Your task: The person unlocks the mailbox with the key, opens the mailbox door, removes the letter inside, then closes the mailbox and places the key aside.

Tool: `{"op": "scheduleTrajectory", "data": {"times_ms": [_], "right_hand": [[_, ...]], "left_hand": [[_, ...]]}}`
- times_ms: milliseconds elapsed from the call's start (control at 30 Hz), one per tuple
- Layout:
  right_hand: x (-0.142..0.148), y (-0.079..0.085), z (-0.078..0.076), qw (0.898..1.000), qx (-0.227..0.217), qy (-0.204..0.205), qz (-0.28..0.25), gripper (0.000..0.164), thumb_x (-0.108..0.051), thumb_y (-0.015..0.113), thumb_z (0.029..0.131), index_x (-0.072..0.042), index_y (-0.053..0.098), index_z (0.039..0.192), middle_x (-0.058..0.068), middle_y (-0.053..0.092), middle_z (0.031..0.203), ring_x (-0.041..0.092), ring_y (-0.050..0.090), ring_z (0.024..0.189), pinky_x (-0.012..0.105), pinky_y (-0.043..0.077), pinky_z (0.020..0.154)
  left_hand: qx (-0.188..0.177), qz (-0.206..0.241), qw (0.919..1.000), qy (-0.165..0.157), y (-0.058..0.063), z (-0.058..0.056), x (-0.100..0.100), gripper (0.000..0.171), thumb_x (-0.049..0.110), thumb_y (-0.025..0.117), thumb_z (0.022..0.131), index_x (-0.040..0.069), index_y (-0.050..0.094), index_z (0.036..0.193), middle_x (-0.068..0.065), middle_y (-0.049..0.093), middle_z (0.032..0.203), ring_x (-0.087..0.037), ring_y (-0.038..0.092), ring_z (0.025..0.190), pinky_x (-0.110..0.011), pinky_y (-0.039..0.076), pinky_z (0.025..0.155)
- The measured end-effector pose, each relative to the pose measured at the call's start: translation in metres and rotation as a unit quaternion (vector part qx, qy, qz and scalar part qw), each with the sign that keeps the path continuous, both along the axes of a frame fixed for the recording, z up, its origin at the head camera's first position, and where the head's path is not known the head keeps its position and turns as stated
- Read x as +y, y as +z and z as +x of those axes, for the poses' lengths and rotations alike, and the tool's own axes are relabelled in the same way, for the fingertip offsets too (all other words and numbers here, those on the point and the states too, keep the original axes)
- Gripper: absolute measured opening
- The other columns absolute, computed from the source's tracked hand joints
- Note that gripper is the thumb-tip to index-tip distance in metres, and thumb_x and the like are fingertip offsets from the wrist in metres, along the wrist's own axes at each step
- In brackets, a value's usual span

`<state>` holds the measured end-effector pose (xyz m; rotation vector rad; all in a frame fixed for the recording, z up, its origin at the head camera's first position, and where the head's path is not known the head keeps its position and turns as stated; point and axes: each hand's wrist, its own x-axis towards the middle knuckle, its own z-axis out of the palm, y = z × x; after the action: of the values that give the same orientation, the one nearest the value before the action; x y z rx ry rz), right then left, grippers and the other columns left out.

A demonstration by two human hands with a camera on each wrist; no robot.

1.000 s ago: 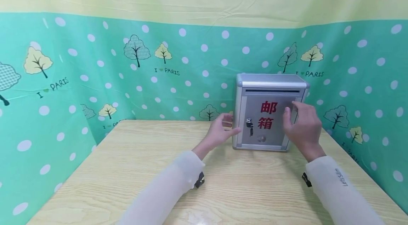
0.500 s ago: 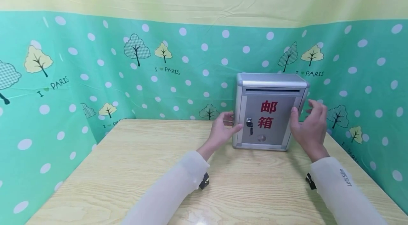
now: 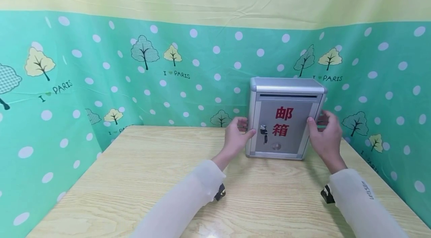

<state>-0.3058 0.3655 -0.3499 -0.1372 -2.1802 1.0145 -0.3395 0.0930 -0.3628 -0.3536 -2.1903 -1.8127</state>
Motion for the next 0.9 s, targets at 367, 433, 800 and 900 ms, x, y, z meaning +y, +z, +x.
{"op": "scheduleTrajectory", "data": {"times_ms": [367, 433, 800, 900], "right_hand": [[-0.004, 0.003, 0.008, 0.999, -0.033, 0.002, -0.037, 0.062, -0.043, 0.054, 0.104, -0.001, 0.042, 0.148, 0.019, 0.054, 0.138, 0.014, 0.050, 0.111, 0.018, 0.047, 0.083], [-0.005, 0.002, 0.010, 0.999, -0.032, 0.002, -0.034, 0.063, -0.043, 0.057, 0.103, -0.001, 0.042, 0.149, 0.019, 0.054, 0.139, 0.020, 0.052, 0.114, 0.020, 0.050, 0.088], [-0.025, 0.009, 0.016, 0.994, -0.077, -0.003, -0.082, 0.065, -0.032, 0.051, 0.107, -0.001, 0.025, 0.158, 0.024, 0.038, 0.156, 0.043, 0.045, 0.138, 0.054, 0.049, 0.108], [-0.030, 0.012, 0.015, 0.992, -0.092, 0.000, -0.087, 0.067, -0.030, 0.049, 0.108, 0.000, 0.019, 0.159, 0.026, 0.031, 0.159, 0.045, 0.040, 0.141, 0.058, 0.046, 0.108]], "left_hand": [[-0.003, 0.010, 0.9991, 0.042, 0.004, 0.006, 0.007, 0.036, 0.009, 0.085, 0.083, 0.012, 0.065, 0.113, 0.004, 0.064, 0.101, -0.012, 0.062, 0.092, -0.020, 0.056, 0.079], [0.000, 0.005, 0.9988, 0.048, 0.005, 0.008, 0.008, 0.035, 0.008, 0.084, 0.083, 0.011, 0.065, 0.112, 0.004, 0.064, 0.101, -0.011, 0.061, 0.091, -0.020, 0.056, 0.079], [0.028, -0.052, 0.9942, 0.089, 0.007, 0.013, 0.015, 0.036, 0.013, 0.086, 0.083, 0.013, 0.061, 0.109, 0.005, 0.059, 0.098, -0.009, 0.054, 0.088, -0.022, 0.052, 0.077], [0.029, -0.054, 0.9937, 0.094, 0.008, 0.013, 0.016, 0.036, 0.014, 0.086, 0.084, 0.013, 0.061, 0.109, 0.005, 0.058, 0.098, -0.009, 0.054, 0.088, -0.023, 0.053, 0.077]]}}
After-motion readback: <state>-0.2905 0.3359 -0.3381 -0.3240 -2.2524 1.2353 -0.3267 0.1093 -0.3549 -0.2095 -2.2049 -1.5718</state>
